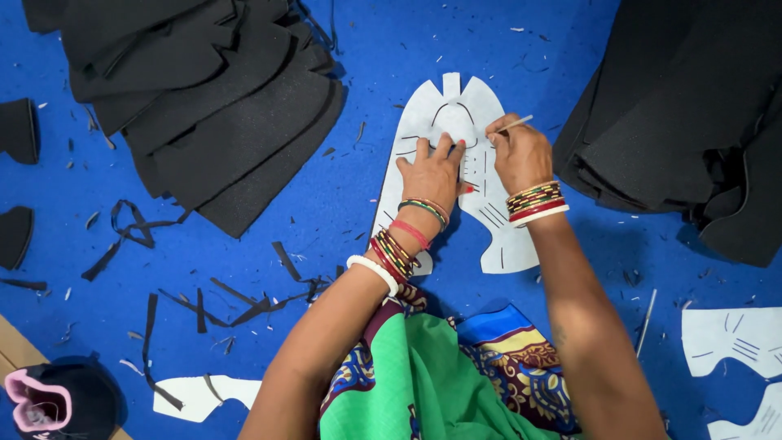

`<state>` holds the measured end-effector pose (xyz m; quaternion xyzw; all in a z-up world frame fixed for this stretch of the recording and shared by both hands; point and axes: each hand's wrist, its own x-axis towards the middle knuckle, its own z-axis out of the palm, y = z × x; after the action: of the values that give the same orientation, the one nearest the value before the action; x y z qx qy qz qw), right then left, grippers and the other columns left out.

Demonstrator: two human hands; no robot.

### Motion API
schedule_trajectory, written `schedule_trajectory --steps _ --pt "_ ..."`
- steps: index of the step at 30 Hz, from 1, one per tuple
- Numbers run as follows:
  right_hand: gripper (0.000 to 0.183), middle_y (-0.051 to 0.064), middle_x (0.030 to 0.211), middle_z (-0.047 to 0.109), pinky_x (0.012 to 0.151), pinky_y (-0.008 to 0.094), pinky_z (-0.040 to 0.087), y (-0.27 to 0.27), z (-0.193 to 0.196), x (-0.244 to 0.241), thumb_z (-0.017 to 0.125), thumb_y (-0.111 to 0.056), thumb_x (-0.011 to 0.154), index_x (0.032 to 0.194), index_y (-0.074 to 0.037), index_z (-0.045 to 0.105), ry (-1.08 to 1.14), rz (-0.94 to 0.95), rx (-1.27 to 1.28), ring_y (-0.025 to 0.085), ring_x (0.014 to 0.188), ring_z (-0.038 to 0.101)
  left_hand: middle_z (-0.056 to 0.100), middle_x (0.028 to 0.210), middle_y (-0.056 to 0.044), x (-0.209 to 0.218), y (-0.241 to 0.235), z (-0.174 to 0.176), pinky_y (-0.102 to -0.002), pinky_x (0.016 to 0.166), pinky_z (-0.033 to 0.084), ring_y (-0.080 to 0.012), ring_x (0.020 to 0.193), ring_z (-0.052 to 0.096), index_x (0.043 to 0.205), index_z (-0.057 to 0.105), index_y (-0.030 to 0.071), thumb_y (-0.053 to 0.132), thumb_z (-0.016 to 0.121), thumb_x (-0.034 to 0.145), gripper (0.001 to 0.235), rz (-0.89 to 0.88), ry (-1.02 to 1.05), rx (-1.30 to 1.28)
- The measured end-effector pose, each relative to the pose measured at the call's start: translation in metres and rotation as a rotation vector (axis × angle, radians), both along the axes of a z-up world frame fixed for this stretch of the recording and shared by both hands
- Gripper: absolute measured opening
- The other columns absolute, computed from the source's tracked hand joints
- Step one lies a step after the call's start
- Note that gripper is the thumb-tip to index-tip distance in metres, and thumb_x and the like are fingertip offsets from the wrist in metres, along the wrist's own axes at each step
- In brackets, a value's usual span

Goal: Trace white patterns onto black shoe components using a marking pen.

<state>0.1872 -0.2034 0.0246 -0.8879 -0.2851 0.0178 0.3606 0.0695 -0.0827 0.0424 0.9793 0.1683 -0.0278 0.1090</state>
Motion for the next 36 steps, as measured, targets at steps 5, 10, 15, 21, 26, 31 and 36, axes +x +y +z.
schedule_trajectory --steps 5,10,15,21,26,31,36 --pt "0.005 0.016 0.084 0.074 0.069 0.04 0.056 -0.002 -0.009 0.013 0.072 -0.008 0.095 0.098 -0.005 0.071 0.01 -0.118 -0.032 0.031 0.077 0.074 0.049 0.145 0.0 -0.001 -0.002 -0.004 -0.065 0.094 0.043 -0.0313 0.126 0.044 0.143 0.056 0.024 0.044 0.081 0.076 0.074 0.012 -0.023 -0.005" --pt "0.002 0.014 0.089 0.076 0.072 0.038 0.058 -0.012 -0.009 0.011 0.071 -0.005 0.095 0.097 -0.004 0.07 -0.079 -0.269 0.02 0.029 0.08 0.076 0.048 0.146 -0.001 -0.002 -0.003 -0.005 -0.064 0.093 0.043 -0.0327 0.128 0.043 0.143 0.056 0.023 0.042 0.081 0.077 0.074 0.002 -0.019 0.004" --pt "0.004 0.013 0.093 0.076 0.075 0.033 0.06 -0.008 -0.004 0.001 0.068 -0.007 0.104 0.104 -0.003 0.068 0.003 -0.174 0.239 0.023 0.086 0.077 0.047 0.148 -0.002 -0.004 -0.003 -0.005 -0.066 0.093 0.043 -0.033 0.128 0.043 0.145 0.055 0.021 0.043 0.08 0.079 0.074 0.004 -0.029 -0.019" --pt "0.004 0.012 0.091 0.076 0.073 0.036 0.057 0.0 -0.009 0.0 0.071 -0.005 0.096 0.098 -0.003 0.069 0.014 -0.015 0.147 0.025 0.083 0.076 0.048 0.146 -0.001 -0.003 -0.002 -0.006 -0.066 0.093 0.045 -0.0324 0.127 0.044 0.145 0.054 0.022 0.044 0.08 0.077 0.076 0.0 -0.036 0.021" --pt "0.002 0.013 0.084 0.075 0.073 0.041 0.056 0.001 -0.004 0.004 0.074 -0.005 0.094 0.094 -0.005 0.072 -0.05 0.02 0.035 0.03 0.078 0.074 0.047 0.146 -0.001 -0.001 -0.002 -0.006 -0.066 0.092 0.045 -0.0327 0.127 0.044 0.144 0.055 0.022 0.043 0.08 0.077 0.075 0.004 -0.031 0.022" --pt "0.004 0.014 0.087 0.075 0.072 0.04 0.057 -0.007 -0.009 0.004 0.074 -0.006 0.095 0.097 -0.004 0.071 -0.012 -0.144 0.009 0.03 0.08 0.075 0.048 0.146 -0.001 -0.003 -0.003 -0.008 -0.065 0.093 0.045 -0.0325 0.127 0.044 0.144 0.055 0.023 0.043 0.08 0.077 0.075 0.004 -0.036 0.023" --pt "0.006 0.016 0.088 0.075 0.073 0.039 0.057 0.005 -0.01 0.003 0.073 -0.005 0.096 0.101 -0.003 0.07 -0.032 -0.2 0.09 0.029 0.082 0.076 0.049 0.146 -0.001 -0.003 -0.003 -0.007 -0.066 0.093 0.044 -0.0324 0.126 0.045 0.144 0.055 0.022 0.044 0.081 0.076 0.076 0.011 -0.042 0.026"
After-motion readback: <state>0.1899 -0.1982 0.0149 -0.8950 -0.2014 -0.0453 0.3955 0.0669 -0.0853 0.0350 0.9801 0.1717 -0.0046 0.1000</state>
